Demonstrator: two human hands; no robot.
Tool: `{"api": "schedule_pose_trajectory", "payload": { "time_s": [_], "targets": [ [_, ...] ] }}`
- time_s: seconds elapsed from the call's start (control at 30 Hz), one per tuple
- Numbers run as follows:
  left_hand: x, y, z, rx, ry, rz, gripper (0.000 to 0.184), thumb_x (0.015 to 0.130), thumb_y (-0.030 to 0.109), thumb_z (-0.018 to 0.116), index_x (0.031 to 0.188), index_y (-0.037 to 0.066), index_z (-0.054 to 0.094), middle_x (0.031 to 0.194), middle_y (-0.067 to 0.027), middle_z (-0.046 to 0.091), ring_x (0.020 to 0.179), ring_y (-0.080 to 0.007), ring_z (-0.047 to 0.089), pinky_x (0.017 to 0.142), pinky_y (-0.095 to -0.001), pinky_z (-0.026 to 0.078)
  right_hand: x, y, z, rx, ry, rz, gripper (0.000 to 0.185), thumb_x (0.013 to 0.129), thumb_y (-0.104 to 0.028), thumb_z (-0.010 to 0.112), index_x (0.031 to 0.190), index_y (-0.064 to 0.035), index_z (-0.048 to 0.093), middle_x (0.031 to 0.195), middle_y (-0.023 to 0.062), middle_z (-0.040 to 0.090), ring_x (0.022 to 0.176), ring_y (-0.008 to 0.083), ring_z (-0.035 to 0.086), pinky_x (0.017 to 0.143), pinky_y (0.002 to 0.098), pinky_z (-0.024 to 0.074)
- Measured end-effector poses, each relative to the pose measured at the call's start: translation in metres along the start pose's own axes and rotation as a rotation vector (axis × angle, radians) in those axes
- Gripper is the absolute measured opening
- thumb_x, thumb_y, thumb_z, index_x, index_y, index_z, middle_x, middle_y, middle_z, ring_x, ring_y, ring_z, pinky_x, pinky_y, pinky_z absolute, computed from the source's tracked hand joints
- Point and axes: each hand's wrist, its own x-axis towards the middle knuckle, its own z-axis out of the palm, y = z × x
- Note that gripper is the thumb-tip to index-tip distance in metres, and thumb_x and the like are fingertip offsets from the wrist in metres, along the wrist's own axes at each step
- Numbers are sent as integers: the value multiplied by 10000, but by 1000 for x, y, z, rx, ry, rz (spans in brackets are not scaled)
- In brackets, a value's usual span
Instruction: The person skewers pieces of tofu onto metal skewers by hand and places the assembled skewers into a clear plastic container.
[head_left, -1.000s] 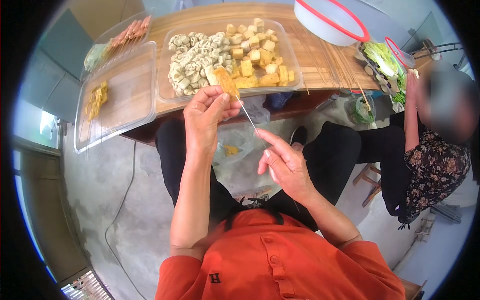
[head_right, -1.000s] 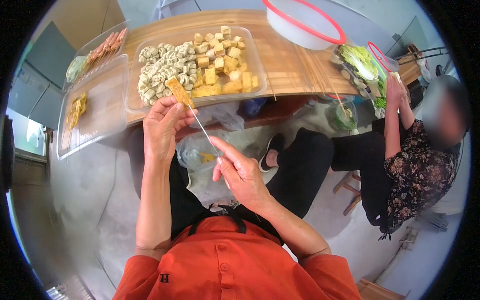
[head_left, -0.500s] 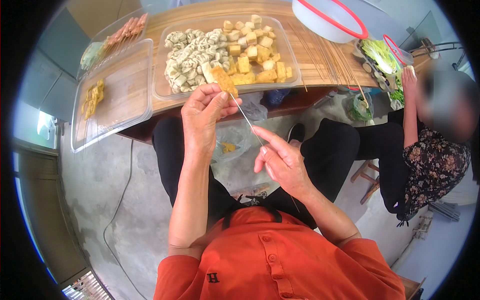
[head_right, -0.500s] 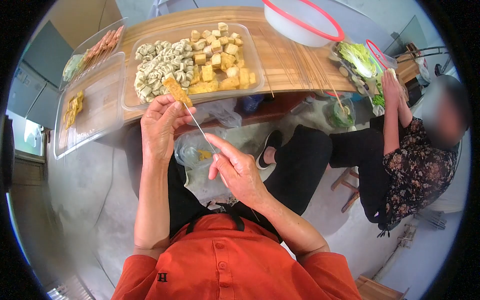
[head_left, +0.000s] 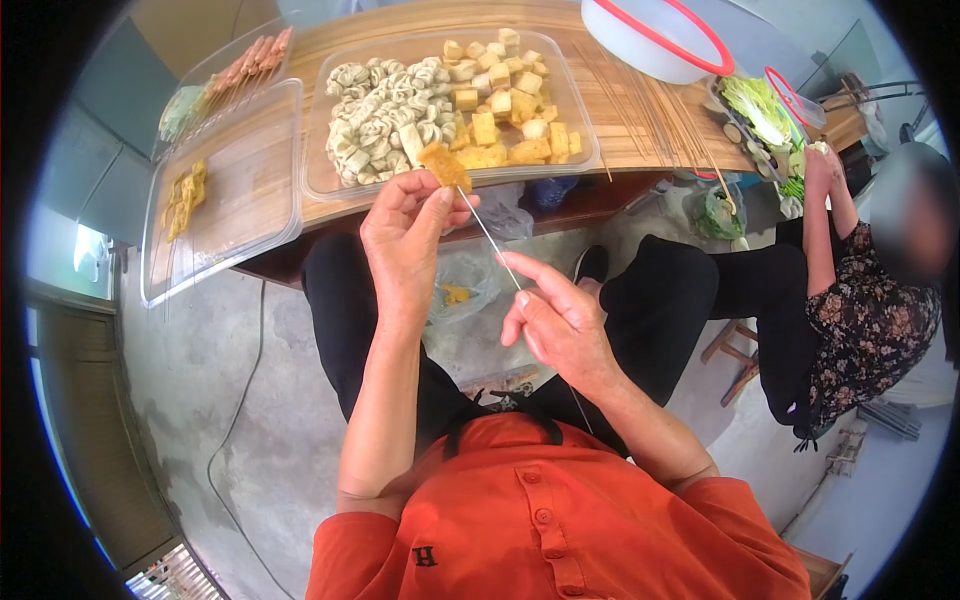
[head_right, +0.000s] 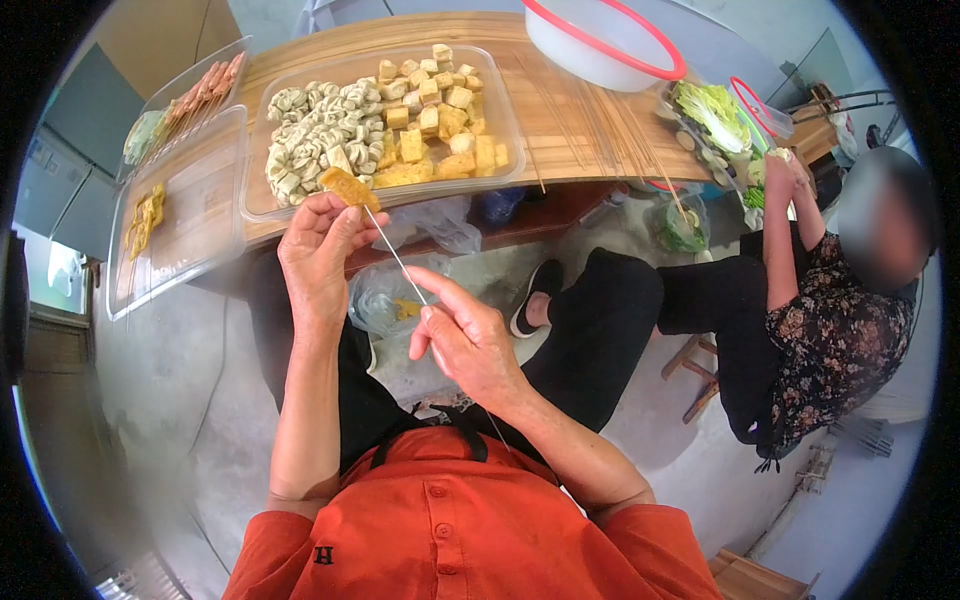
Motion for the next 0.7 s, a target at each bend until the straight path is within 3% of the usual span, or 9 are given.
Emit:
{"api": "schedule_pose_trajectory", "payload": {
  "time_s": [0.1,0.2,0.53,0.63,0.7],
  "targets": [
    [-1,0,-1,-7,13,10,89,917,-2,580,996,-40,567,881,-91,632,820,-196,684,711,-268,560,2,2,1,70,-25,14,394,987,-80,411,1377,-31,442,700,73,620,431,20,331,415,166,273],
    [-1,-2,-3,1,5,18,86,916,-7,580,995,-39,567,881,-90,631,824,-196,685,713,-266,561,1,-2,1,247,-63,90,391,993,-98,414,1379,-34,440,709,82,619,422,19,313,406,165,260],
    [-2,-4,-10,-76,53,-16,102,917,29,594,1004,-7,554,888,-97,640,808,-222,689,698,-286,564,2,-1,2,300,-101,114,366,995,-111,418,1350,-30,455,718,87,622,403,18,294,391,164,234],
    [1,-4,-19,-183,86,-28,103,923,44,592,1011,16,546,884,-90,627,794,-220,679,693,-296,562,2,-2,-9,307,-164,176,267,995,-124,444,1227,-30,535,738,70,634,449,27,367,418,168,289],
    [0,-4,-22,-206,100,-39,111,924,58,596,1016,41,538,887,-81,619,791,-222,673,689,-303,565,4,0,-13,307,-23,-25,171,987,-132,482,1093,-35,574,765,79,648,493,47,433,457,176,348]
  ]
}}
